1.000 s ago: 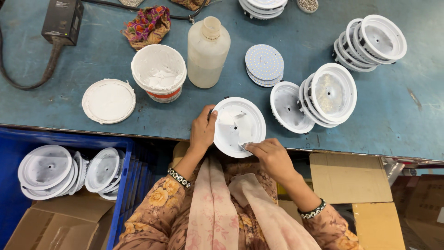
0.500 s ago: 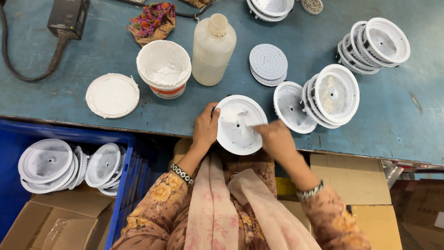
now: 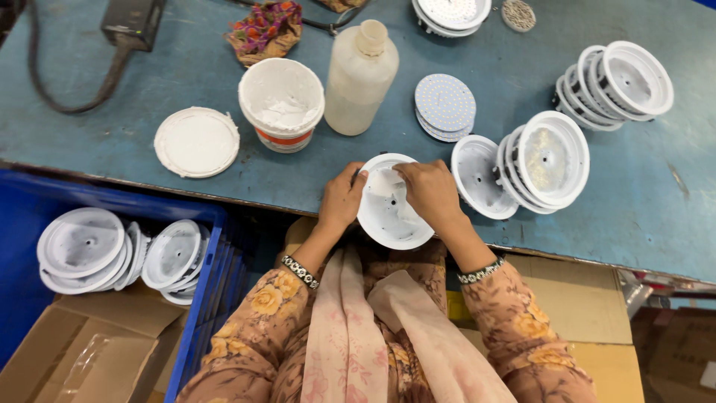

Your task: The person repeatedly scoops a white paste from a container and spreads it onto the inner surface of white circular plastic parts using a small spatula. The person handles the parts one at a time, applies the paste, and places them into a stack.

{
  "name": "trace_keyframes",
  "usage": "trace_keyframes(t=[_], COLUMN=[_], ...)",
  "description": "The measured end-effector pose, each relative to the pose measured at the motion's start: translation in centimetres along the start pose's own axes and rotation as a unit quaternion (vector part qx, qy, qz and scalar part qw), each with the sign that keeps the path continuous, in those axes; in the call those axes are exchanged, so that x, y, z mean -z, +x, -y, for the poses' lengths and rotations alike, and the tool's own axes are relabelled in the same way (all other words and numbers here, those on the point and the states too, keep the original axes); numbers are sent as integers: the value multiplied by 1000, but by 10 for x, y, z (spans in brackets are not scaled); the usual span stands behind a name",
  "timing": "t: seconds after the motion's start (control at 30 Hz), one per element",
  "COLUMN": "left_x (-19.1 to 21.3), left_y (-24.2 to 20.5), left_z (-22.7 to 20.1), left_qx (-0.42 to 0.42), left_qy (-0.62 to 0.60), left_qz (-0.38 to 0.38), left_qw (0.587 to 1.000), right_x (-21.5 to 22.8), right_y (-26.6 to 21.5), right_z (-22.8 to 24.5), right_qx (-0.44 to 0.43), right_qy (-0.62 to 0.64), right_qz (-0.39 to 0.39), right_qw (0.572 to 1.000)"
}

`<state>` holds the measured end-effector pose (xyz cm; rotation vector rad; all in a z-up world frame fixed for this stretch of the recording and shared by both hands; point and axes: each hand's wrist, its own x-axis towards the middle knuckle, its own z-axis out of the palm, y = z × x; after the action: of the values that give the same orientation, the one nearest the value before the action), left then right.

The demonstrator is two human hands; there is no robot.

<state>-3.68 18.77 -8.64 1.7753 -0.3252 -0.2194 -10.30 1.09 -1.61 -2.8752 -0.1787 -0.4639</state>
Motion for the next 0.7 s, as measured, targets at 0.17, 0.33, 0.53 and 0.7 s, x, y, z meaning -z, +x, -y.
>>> trace_keyframes(t=[0.17,0.33,0.53,0.7], left_x=[1,-1,-1,-2], left_y=[-2,-2,-3,-3], left_z=[-2,1,3,5], left_qx=[39,4,13,-24], left_qy=[-10,-7,-15,-15], left_qz=[10,-13,-7,-20], left_qw=[999,1000,1000,999], right_x=[-15,-10,28,45], right_y=[1,-43,-57,-69], right_z=[22,49,18,0], right_qx=[31,92,266,248], right_qy=[-30,-8,4,23], right_qz=[1,63,146,161], right_qw=[999,994,953,955])
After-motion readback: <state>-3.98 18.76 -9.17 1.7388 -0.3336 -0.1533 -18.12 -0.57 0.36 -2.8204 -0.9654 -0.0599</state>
